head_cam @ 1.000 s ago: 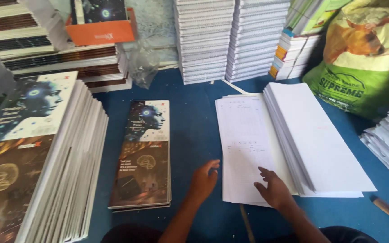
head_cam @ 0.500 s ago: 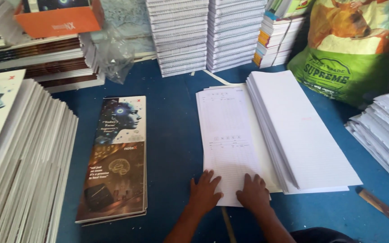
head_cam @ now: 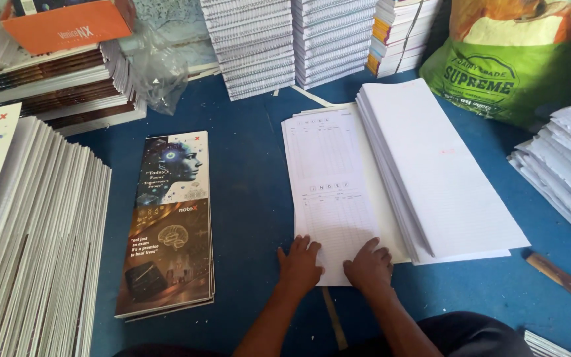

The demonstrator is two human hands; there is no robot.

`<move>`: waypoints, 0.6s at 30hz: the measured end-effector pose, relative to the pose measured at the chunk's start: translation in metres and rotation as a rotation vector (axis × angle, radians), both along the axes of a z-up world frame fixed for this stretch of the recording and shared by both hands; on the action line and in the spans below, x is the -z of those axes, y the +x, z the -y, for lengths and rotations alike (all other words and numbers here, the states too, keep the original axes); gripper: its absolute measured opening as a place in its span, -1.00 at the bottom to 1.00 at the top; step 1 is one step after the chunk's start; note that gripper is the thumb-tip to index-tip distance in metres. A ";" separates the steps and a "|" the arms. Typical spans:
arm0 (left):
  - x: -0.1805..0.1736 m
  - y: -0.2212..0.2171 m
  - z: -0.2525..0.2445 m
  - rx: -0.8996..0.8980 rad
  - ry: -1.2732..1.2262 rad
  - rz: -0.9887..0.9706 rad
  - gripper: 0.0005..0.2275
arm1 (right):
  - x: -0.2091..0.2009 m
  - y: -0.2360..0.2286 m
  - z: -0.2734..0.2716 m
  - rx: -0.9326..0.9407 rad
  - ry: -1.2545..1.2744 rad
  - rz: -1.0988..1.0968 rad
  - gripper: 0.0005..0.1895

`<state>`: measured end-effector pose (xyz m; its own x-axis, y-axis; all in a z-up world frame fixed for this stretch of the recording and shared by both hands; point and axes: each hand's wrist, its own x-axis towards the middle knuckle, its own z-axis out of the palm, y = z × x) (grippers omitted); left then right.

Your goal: The person assembles notebooks by inserting a cover sheet into a stack of loose pages. They repeatedly open the page stack, place the cover on top, and then stack the completed notebook onto a growing pile.

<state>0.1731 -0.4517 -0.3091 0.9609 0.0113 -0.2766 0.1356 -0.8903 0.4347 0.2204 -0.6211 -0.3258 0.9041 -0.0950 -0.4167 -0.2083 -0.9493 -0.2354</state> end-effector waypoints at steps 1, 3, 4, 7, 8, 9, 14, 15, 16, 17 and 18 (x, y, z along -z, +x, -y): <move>-0.001 -0.001 0.001 0.000 0.006 0.001 -0.45 | 0.000 -0.001 0.000 -0.002 0.001 0.018 0.17; -0.004 -0.004 0.003 -0.004 0.019 0.004 -0.46 | -0.001 -0.003 -0.001 -0.009 -0.035 0.002 0.13; -0.005 -0.005 0.003 -0.004 0.027 -0.005 -0.46 | -0.002 -0.004 -0.002 -0.013 -0.055 -0.006 0.11; -0.005 -0.006 0.007 -0.003 0.048 -0.028 -0.46 | -0.005 -0.003 -0.005 -0.006 -0.077 -0.042 0.09; -0.005 -0.007 0.008 -0.002 0.055 -0.029 -0.46 | -0.006 -0.004 -0.005 -0.026 -0.084 -0.020 0.07; -0.005 -0.007 0.009 -0.001 0.061 -0.031 -0.46 | -0.007 -0.005 -0.006 -0.047 -0.091 0.003 0.06; -0.006 -0.010 0.010 -0.009 0.063 -0.047 -0.46 | -0.003 -0.008 -0.008 -0.128 -0.135 0.095 0.03; -0.006 -0.010 0.010 -0.009 0.064 -0.052 -0.46 | -0.003 -0.008 -0.008 -0.143 -0.142 0.106 0.02; -0.007 -0.010 0.010 -0.013 0.057 -0.054 -0.46 | -0.002 -0.008 -0.009 -0.160 -0.149 0.116 0.01; -0.007 -0.010 0.010 -0.017 0.050 -0.057 -0.46 | -0.003 -0.007 -0.010 -0.193 -0.129 0.138 0.00; -0.007 -0.010 0.010 -0.021 0.043 -0.060 -0.46 | -0.005 -0.005 -0.011 -0.225 -0.108 0.161 -0.01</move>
